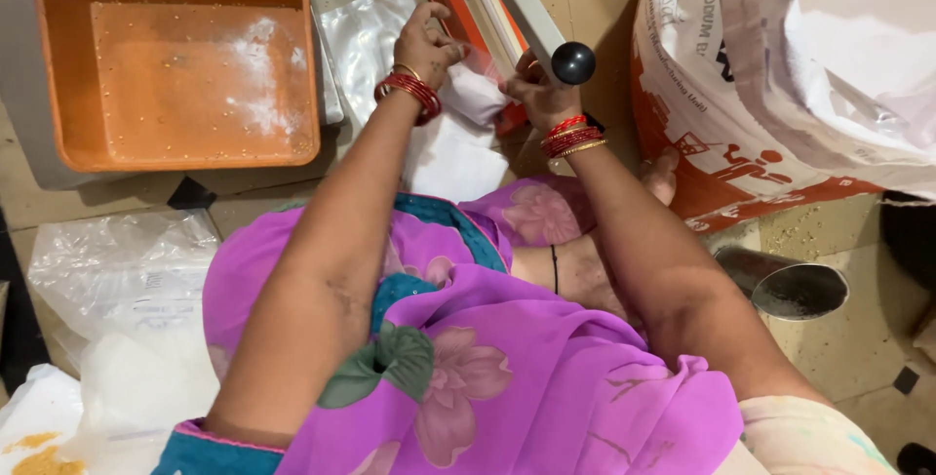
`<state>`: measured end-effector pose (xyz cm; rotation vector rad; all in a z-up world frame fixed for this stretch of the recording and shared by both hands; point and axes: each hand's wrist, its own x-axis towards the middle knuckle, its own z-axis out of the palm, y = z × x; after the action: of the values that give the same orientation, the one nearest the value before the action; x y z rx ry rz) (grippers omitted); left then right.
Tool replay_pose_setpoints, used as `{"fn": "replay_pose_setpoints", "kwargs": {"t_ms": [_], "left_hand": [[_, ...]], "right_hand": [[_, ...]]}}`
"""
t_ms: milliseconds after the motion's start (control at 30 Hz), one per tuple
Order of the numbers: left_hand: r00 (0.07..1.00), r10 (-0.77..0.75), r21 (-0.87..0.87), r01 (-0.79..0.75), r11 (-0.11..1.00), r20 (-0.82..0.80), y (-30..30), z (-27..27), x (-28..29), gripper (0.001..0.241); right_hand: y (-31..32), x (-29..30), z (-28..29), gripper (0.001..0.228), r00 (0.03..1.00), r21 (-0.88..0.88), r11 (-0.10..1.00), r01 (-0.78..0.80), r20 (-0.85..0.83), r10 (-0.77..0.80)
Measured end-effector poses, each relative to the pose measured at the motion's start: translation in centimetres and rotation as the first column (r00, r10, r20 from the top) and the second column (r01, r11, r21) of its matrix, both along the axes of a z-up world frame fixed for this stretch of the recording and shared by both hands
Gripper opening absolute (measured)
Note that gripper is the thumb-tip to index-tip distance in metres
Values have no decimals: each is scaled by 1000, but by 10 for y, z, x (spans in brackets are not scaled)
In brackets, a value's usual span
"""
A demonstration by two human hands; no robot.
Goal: Scooping powder from a large bag into small plastic bags, weighing them on a scale, and sealing them using a manual heat sealer.
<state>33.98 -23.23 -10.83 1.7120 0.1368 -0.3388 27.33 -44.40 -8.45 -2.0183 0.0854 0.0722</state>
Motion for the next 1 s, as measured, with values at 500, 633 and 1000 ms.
{"fn": "replay_pose_setpoints", "kwargs": {"t_ms": [500, 633, 1000], "left_hand": [[791, 211, -312, -450, 837, -574, -45, -31, -59, 61], [821, 220, -430, -480, 764, -526, -37, 2, -42, 50], [845, 198, -547, -482, 684, -496, -33, -9, -33, 49]], "right_hand": [[-32, 19, -35, 28, 975, 157, 975, 157, -184, -127], [-27, 22, -37, 44, 984, 106, 981, 161, 56, -167], [-50, 36, 1, 42, 970, 359, 906, 227, 6, -245]]}}
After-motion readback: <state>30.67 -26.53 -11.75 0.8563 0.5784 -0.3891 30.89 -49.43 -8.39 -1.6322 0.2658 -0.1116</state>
